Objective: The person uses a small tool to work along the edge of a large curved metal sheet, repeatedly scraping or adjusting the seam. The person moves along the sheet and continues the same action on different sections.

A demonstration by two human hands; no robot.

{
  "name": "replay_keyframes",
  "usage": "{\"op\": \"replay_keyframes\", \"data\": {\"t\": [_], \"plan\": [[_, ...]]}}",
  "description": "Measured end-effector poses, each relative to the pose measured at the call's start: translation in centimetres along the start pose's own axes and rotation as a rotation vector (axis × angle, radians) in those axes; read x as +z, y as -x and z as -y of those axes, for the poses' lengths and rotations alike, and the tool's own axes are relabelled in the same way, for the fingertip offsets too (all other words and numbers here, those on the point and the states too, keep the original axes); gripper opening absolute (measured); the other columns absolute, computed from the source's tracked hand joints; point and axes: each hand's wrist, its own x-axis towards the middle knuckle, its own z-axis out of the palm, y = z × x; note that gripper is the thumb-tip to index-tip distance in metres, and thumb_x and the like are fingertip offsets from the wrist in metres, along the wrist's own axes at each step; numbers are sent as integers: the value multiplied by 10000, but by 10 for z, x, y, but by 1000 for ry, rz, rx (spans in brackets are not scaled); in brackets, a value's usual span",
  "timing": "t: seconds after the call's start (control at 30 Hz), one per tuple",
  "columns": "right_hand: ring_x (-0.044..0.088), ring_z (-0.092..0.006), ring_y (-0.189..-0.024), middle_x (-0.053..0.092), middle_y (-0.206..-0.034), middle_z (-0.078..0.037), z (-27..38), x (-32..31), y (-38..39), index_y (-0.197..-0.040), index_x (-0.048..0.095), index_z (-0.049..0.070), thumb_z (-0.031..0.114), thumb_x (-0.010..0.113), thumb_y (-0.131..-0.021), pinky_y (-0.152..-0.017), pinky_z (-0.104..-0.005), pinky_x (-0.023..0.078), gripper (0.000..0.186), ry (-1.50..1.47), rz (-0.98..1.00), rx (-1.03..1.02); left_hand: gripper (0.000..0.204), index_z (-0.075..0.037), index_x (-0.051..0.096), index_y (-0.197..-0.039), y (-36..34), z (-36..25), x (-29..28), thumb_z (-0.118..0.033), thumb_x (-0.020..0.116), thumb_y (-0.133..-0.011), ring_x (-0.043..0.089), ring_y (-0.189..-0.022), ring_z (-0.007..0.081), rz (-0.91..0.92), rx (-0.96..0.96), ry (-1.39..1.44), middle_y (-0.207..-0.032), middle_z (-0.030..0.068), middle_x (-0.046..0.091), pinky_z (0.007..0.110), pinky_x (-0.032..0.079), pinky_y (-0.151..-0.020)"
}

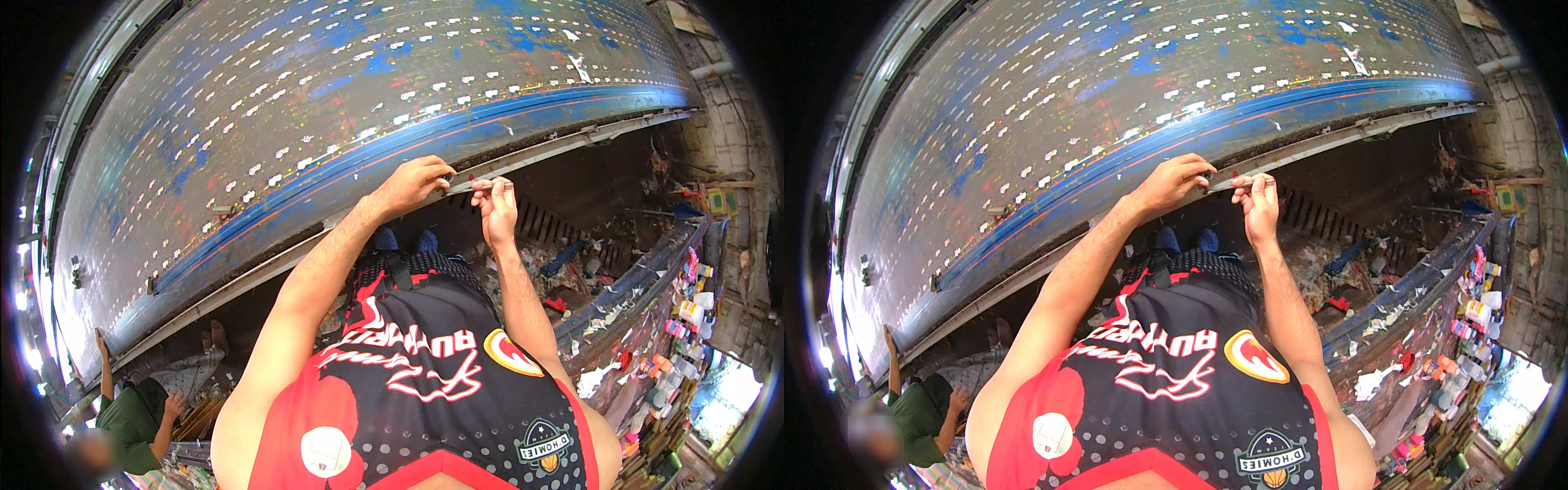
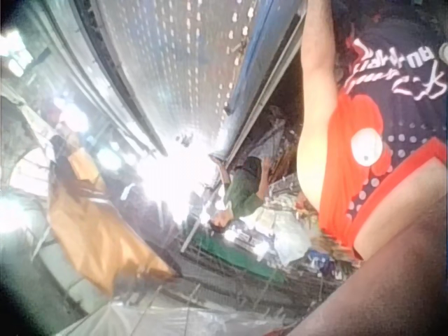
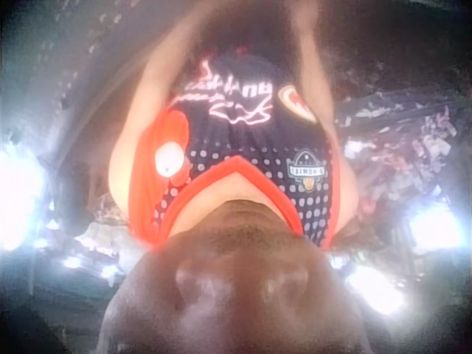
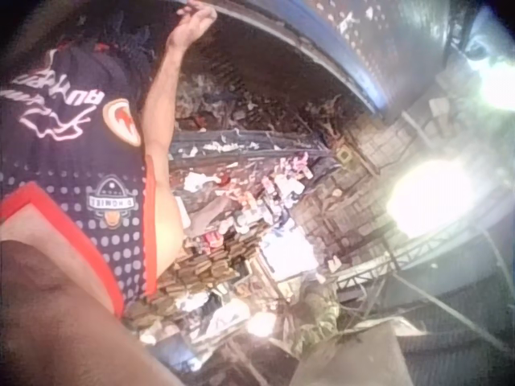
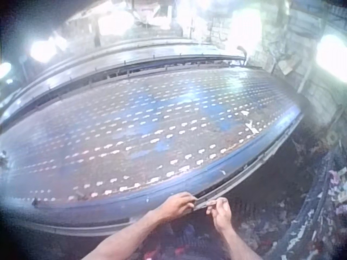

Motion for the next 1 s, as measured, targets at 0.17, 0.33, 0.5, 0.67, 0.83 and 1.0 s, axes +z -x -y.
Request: {"op": "replay_keyframes", "data": {"t": [0.17, 0.33, 0.5, 0.67, 0.83, 1.0], "plan": [[624, -151, -865, 687, -1069, -133, 1, 12, 1, -1175, 489, 78, 240, 384, -1202, -779, -316, 566, 194, 132, -6, -47, 270, -40, 723, -1262, 1, -1, 1, -111, 691, -1004, 701, -1118, 356, -4, 1, -36, -1188, 157, 715, 441, 582, -949], [639, -272, -889, 683, -1023, -102, 19, 63, 25, -1056, 585, 62, 91, 598, -1076, -839, -376, 545, 37, 962, 271, -370, 261, -31, 722, -1238, 4, 13, 4, -87, 699, -984, 688, -1134, 370, -16, 72, -18, -1192, 161, 717, 450, 569, -959], [651, -351, -957, 686, -1005, -106, 33, 86, 33, -1035, 647, 60, -30, 665, -935, -891, -427, 539, 135, 1016, 458, -530, 285, -31, 718, -1231, 8, 9, 1, -76, 735, -951, 673, -1160, 373, -66, 69, 7, -1191, 164, 715, 448, 553, -986], [587, -115, -788, 703, -1036, -100, 42, 73, 26, -1149, 552, 71, 205, 488, -1175, -694, -271, 524, 150, 402, 57, -315, 367, -53, 715, -1257, 9, 6, -10, 41, 741, -904, 647, -1168, 356, -426, 21, -24, -1239, 146, 691, 451, 544, -981], [583, -121, -799, 673, -1018, -93, 49, 33, 5, -1189, 542, 107, 261, 495, -1177, -710, -277, 517, 162, -10, -225, -118, 433, -72, 725, -1262, -3, 11, -44, 74, 773, -858, 607, -1191, 341, -607, 99, -348, -1255, 104, 677, 437, 530, -985], [611, -141, -805, 685, -1004, -95, 42, -5, 6, -1261, 543, 101, 282, 521, -1167, -694, -293, 516, 205, -142, -364, -4, 424, -123, 718, -1291, -27, 16, -72, -9, 736, -883, 593, -1212, 325, -518, 134, -726, -1291, 66, 663, 462, 503, -1029]]}}
